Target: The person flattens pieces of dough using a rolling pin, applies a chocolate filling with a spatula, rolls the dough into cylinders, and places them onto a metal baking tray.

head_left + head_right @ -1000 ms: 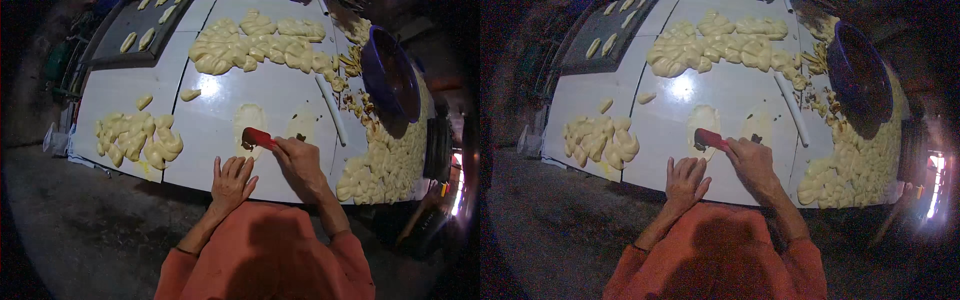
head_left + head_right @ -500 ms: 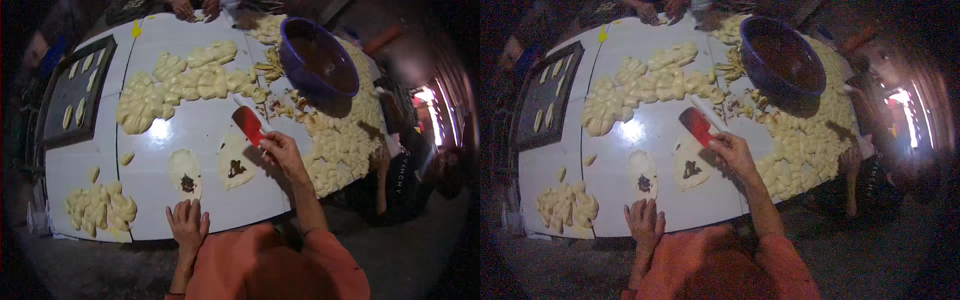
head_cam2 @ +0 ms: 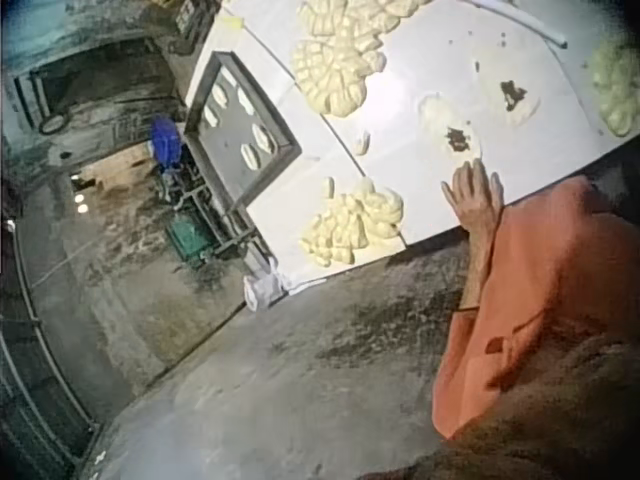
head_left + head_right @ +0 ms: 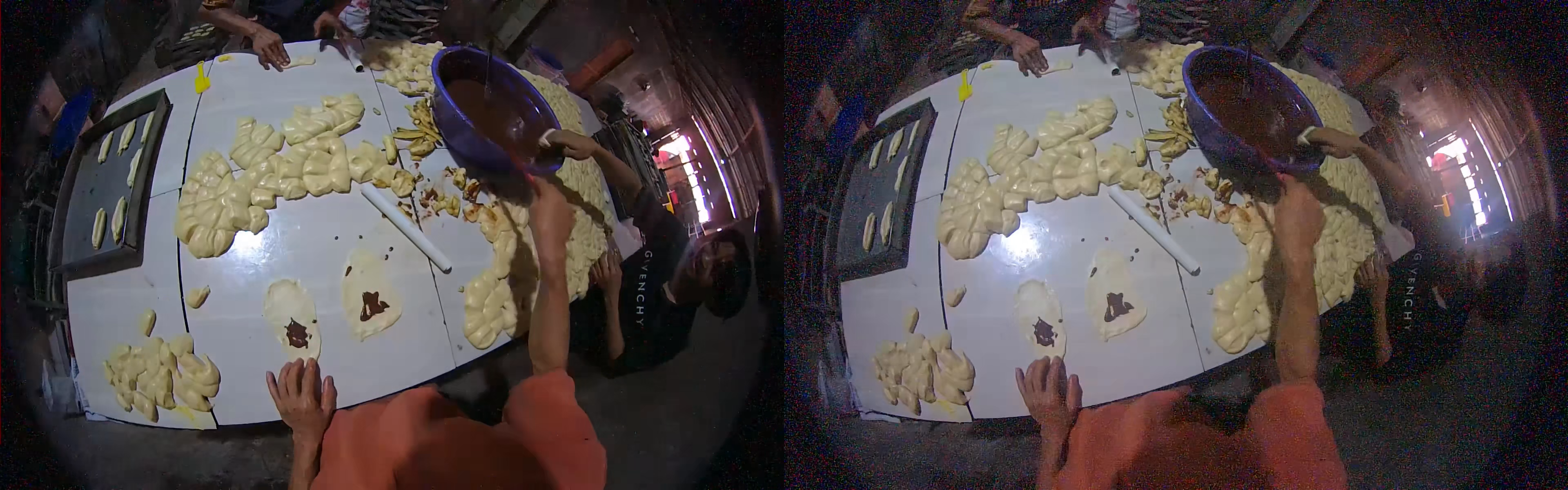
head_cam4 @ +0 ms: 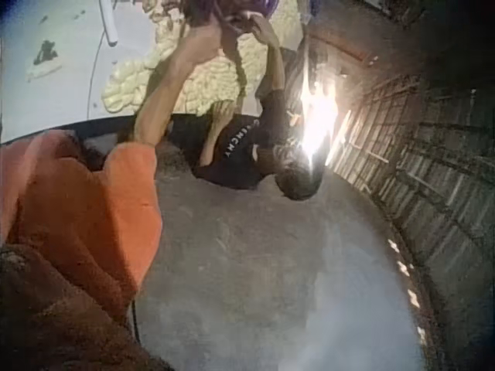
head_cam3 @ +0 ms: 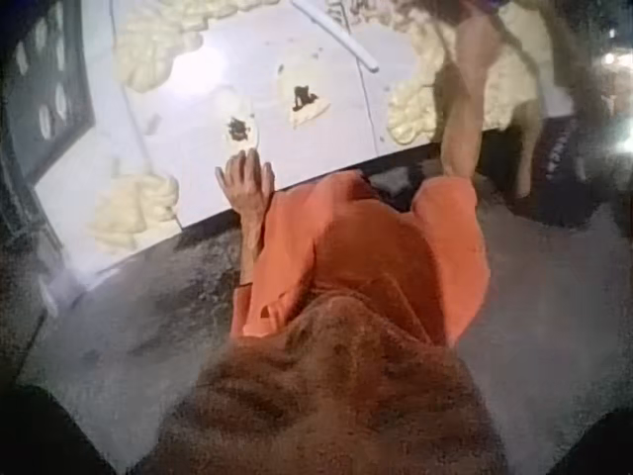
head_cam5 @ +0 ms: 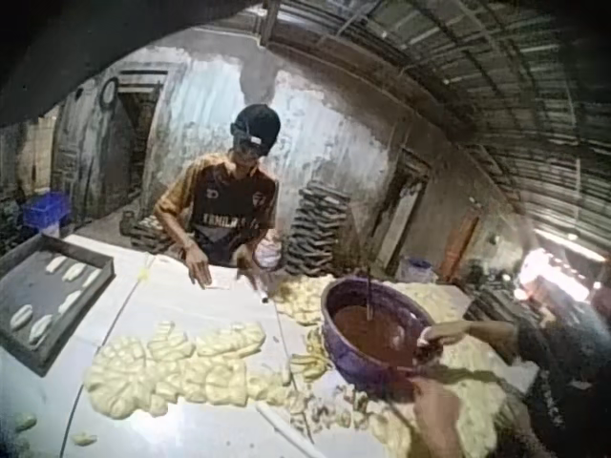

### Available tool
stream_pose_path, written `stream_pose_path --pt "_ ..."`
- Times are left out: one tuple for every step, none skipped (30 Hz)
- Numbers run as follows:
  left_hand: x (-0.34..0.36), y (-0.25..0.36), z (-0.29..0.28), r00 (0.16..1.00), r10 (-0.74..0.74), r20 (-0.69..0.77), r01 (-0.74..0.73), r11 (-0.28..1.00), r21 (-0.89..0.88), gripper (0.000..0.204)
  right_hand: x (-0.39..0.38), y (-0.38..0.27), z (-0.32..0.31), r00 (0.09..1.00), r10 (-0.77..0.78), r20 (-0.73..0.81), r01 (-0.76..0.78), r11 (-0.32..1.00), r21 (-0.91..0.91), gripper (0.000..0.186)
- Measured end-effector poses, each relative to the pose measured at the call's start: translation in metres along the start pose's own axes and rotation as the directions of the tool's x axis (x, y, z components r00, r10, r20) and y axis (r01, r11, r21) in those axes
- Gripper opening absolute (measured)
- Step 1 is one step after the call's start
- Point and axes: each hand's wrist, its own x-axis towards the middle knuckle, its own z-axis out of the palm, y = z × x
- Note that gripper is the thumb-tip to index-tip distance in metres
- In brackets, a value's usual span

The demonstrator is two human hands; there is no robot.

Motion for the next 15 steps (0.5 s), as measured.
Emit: stream_pose_path --pt "-0.001 0.0 -0.003 1.0 -0.011 0.001 0.011 0.999 0.032 0.048 0.002 0.001 0.008 0.995 0.08 0.06 -0.086 0.992 0.097 0.03" --pt "0.0 0.002 -0.002 1.0 -0.008 0.009 0.008 1.0 0.01 0.048 0.011 0.021 0.009 0.998 0.051 -0.03 -0.043 0.969 0.243 0.028" --pt "0.002 0.003 -0.001 1.0 -0.008 0.008 0.008 1.0 -0.009 0.047 0.024 0.025 0.003 0.97 0.215 0.112 -0.241 0.903 0.356 0.03" --pt "0.0 0.002 0.004 1.0 0.01 -0.011 -0.01 1.0 -0.014 0.046 0.035 0.042 0.016 0.974 0.179 0.14 -0.213 0.933 0.289 0.033" --pt "-0.001 0.002 0.002 1.0 0.007 -0.011 -0.007 1.0 0.003 0.046 0.044 0.05 0.042 0.975 0.127 0.182 -0.171 0.952 0.253 0.038" --pt "-0.001 0.002 0.001 1.0 -0.001 -0.001 0.001 1.0 0.015 0.043 0.041 0.053 0.044 0.975 0.127 0.18 -0.17 0.953 0.249 0.038" --pt "0.001 0.002 0.001 1.0 -0.012 0.003 0.012 0.999 0.035 0.04 0.034 0.053 0.045 0.962 0.108 0.252 -0.19 0.926 0.326 0.041" --pt "0.003 0.002 0.001 1.0 -0.02 -0.005 0.02 0.999 0.042 0.04 0.024 0.051 0.046 0.943 0.076 0.324 -0.21 0.891 0.402 0.045" --pt "0.001 0.0 -0.003 0.999 -0.035 -0.012 0.036 0.998 0.048 0.04 0.005 0.023 0.027 0.889 0.112 0.444 -0.349 0.793 0.5 0.048" --pt "0.0 0.002 -0.002 0.999 -0.036 0.004 0.036 0.999 0.012 0.041 -0.011 0.032 0.048 0.896 0.147 0.418 -0.371 0.764 0.528 0.047" --pt "0.0 0.003 -0.001 0.999 -0.035 0.016 0.035 0.999 0.005 0.041 -0.027 0.039 0.069 0.902 0.179 0.393 -0.388 0.736 0.556 0.045" --pt "0.0 0.001 0.001 1.0 -0.025 0.015 0.024 1.0 0.02 0.041 -0.041 0.027 0.077 0.898 0.149 0.414 -0.39 0.705 0.592 0.045" --pt "-0.001 0.0 0.001 1.0 -0.016 0.012 0.015 0.999 0.037 0.041 -0.052 0.014 0.087 0.894 0.115 0.433 -0.391 0.671 0.629 0.046" --pt "-0.001 0.001 0.0 1.0 -0.016 0.018 0.015 0.999 0.038 0.041 -0.061 0.008 0.099 0.909 0.137 0.393 -0.362 0.726 0.585 0.046" --pt "0.0 0.002 -0.001 0.999 -0.033 0.037 0.032 0.999 0.025 0.042 -0.068 0.004 0.109 0.923 0.155 0.352 -0.334 0.776 0.535 0.046"
